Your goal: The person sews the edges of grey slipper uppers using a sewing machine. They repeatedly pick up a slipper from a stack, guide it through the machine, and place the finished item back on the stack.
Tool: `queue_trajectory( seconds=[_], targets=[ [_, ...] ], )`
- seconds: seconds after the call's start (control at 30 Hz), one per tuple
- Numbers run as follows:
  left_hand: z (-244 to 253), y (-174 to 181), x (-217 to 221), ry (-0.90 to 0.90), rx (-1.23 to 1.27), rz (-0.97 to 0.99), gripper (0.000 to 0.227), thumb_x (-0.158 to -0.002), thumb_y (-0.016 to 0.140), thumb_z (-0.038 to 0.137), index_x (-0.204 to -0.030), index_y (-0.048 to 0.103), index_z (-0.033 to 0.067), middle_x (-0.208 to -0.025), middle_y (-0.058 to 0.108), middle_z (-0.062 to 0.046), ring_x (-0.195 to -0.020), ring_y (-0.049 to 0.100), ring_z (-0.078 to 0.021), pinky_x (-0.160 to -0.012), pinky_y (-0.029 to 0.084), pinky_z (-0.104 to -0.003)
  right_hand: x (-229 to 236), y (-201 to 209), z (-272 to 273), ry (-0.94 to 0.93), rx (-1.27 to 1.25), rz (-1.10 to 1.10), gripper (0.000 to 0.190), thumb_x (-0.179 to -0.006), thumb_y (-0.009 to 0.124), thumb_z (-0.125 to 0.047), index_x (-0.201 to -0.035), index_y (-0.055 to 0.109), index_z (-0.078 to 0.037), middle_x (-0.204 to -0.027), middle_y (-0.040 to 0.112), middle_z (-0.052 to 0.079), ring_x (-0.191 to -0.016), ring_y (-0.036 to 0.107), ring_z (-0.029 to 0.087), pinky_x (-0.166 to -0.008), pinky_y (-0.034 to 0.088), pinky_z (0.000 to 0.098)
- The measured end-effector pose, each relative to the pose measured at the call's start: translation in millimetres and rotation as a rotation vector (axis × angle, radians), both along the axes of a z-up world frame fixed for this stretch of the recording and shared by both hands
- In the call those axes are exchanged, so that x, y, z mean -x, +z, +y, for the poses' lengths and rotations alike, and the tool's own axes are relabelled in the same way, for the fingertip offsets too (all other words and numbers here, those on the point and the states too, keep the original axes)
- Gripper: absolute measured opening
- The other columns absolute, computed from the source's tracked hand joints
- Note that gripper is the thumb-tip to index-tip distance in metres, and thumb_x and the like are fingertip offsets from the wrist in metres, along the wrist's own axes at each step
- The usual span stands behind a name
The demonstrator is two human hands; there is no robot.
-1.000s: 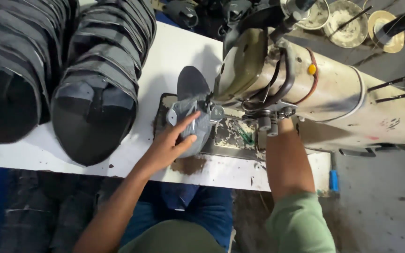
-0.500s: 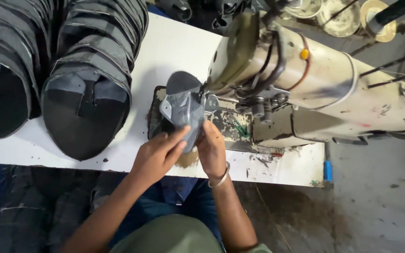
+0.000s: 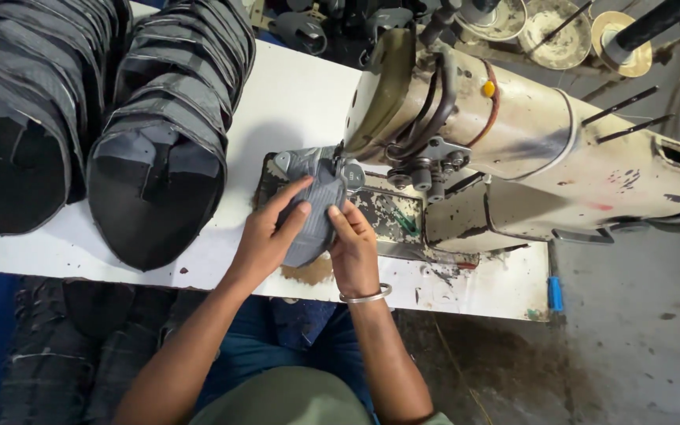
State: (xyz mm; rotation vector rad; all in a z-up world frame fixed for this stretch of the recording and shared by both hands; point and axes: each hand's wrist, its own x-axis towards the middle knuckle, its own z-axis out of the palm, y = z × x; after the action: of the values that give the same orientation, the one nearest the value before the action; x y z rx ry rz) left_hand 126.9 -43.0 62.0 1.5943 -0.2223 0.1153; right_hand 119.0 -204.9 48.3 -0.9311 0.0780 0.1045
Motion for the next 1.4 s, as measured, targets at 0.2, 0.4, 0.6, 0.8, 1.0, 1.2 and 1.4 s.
queue_trajectory(
  seconds=[0.2,0.4,0.6,0.8,1.0,1.2,1.4],
  targets=[
    [0,-5,-18,0.023,-0.016,0.012,0.040,-0.102,0.061,0.022,-0.140,0.061,0.0079,-0.137,0.069,-0.012,-0.127,0.065,-0.0196,-0.106,0.048,-0.032,9,-31,-4,-0.003,0.076,0.001,0.020,-0.110,0.059,-0.017,-0.120,0.067,-0.001,-0.109,0.072,0.003,-0.095,0.066,0.011,-0.088,0.053,0.0321],
    [-1,5,-33,0.013,-0.009,0.007,0.039,-0.103,0.060,0.023,-0.140,0.061,0.0087,-0.139,0.069,-0.011,-0.130,0.064,-0.0219,-0.106,0.047,-0.033,27,-48,8,0.018,0.133,-0.018,0.019,-0.111,0.059,-0.020,-0.116,0.065,-0.003,-0.106,0.070,0.000,-0.095,0.063,0.008,-0.088,0.050,0.0280],
    [-1,11,-42,0.076,-0.088,-0.032,0.039,-0.104,0.061,0.023,-0.140,0.060,0.0088,-0.134,0.069,-0.015,-0.126,0.067,-0.0264,-0.101,0.049,-0.035,25,-65,7,0.020,0.272,-0.069,0.025,-0.110,0.058,-0.020,-0.120,0.067,0.000,-0.112,0.070,-0.001,-0.100,0.059,0.005,-0.091,0.047,0.0231],
    [27,-18,-28,0.117,-0.279,-0.483,0.043,-0.106,0.059,0.017,-0.149,0.054,0.0144,-0.118,0.068,-0.021,-0.104,0.067,-0.0361,-0.089,0.053,-0.041,7,-16,15,0.012,0.243,-0.027,0.025,-0.105,0.060,-0.020,-0.119,0.070,-0.002,-0.106,0.072,-0.001,-0.090,0.061,0.004,-0.079,0.047,0.0216],
    [35,-37,-8,0.037,-0.644,-0.603,0.058,-0.091,0.073,0.032,-0.146,0.057,0.0205,-0.089,0.065,-0.013,-0.078,0.061,-0.0343,-0.069,0.048,-0.046,-11,-38,-1,0.021,0.070,-0.144,0.014,-0.108,0.062,-0.013,-0.104,0.068,-0.001,-0.094,0.067,-0.003,-0.082,0.060,0.002,-0.073,0.049,0.0199],
    [15,-22,5,0.199,-0.830,-0.312,0.057,-0.094,0.068,0.045,-0.148,0.055,0.0322,-0.067,0.063,-0.011,-0.057,0.064,-0.0302,-0.051,0.049,-0.043,-13,-4,5,-0.025,0.209,-0.003,0.020,-0.105,0.063,-0.019,-0.109,0.071,-0.002,-0.094,0.072,0.000,-0.079,0.064,0.005,-0.069,0.050,0.0213],
    [9,2,0,0.196,-0.645,-0.174,0.051,-0.100,0.062,0.042,-0.150,0.052,0.0342,-0.070,0.068,-0.011,-0.060,0.067,-0.0333,-0.052,0.050,-0.044,0,-26,3,-0.022,0.304,-0.095,0.023,-0.107,0.061,-0.021,-0.115,0.069,-0.002,-0.102,0.070,-0.001,-0.088,0.061,0.004,-0.078,0.048,0.0228]
  ],
)
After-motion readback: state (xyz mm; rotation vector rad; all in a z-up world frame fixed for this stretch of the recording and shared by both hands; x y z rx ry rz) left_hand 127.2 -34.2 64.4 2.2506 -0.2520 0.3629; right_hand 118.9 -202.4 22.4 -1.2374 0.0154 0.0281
